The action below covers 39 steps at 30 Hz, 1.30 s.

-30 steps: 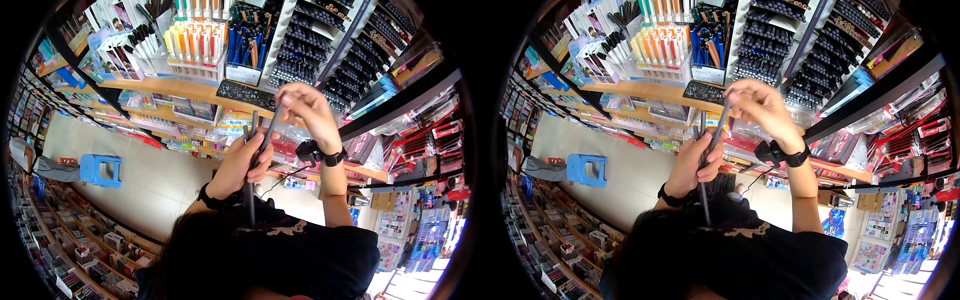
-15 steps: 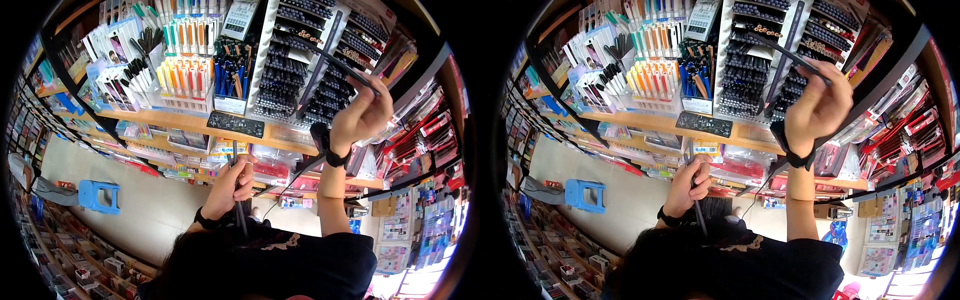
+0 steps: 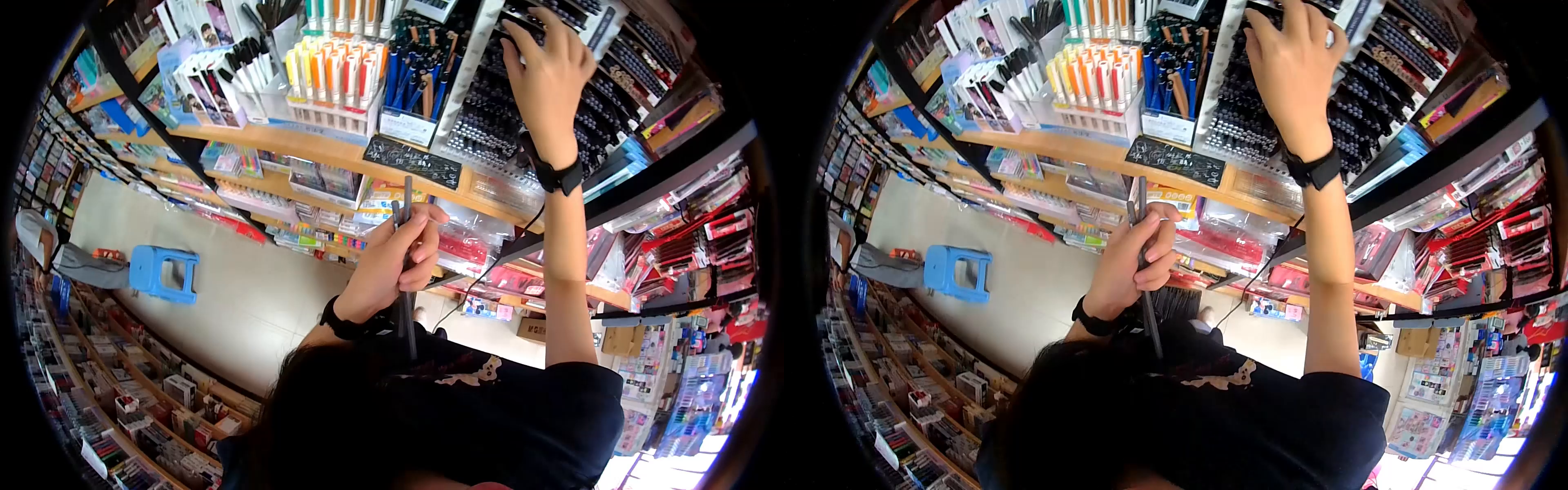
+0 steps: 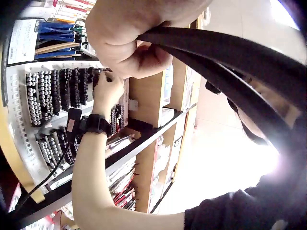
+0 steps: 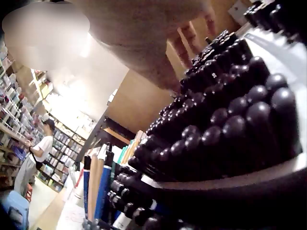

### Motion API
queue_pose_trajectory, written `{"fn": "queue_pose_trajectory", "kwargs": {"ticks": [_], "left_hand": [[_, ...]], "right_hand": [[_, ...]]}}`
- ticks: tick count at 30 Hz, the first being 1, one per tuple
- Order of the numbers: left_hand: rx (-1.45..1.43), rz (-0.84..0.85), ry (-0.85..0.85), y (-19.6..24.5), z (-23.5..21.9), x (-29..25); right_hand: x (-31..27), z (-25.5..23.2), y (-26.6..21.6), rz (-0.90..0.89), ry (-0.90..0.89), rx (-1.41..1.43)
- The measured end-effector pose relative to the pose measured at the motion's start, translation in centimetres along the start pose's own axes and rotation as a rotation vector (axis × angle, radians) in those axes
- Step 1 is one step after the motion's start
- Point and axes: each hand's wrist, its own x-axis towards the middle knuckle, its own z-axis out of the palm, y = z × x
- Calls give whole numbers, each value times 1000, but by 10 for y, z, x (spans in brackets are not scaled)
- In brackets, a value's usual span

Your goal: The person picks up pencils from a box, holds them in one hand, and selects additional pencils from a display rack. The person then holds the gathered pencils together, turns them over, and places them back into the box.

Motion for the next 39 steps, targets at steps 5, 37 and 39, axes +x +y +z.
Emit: {"fn": "queue_pose_trajectory", "kwargs": {"ticks": [5, 37, 39], "left_hand": [[46, 1, -38, 2, 2, 1], [40, 28, -37, -2, 2, 4], [50, 19, -23, -4, 1, 5]], "right_hand": [[-13, -25, -18, 134, -120, 492], [-44, -43, -44, 634, -1260, 1910], [-44, -43, -42, 614, -1272, 1927]]}}
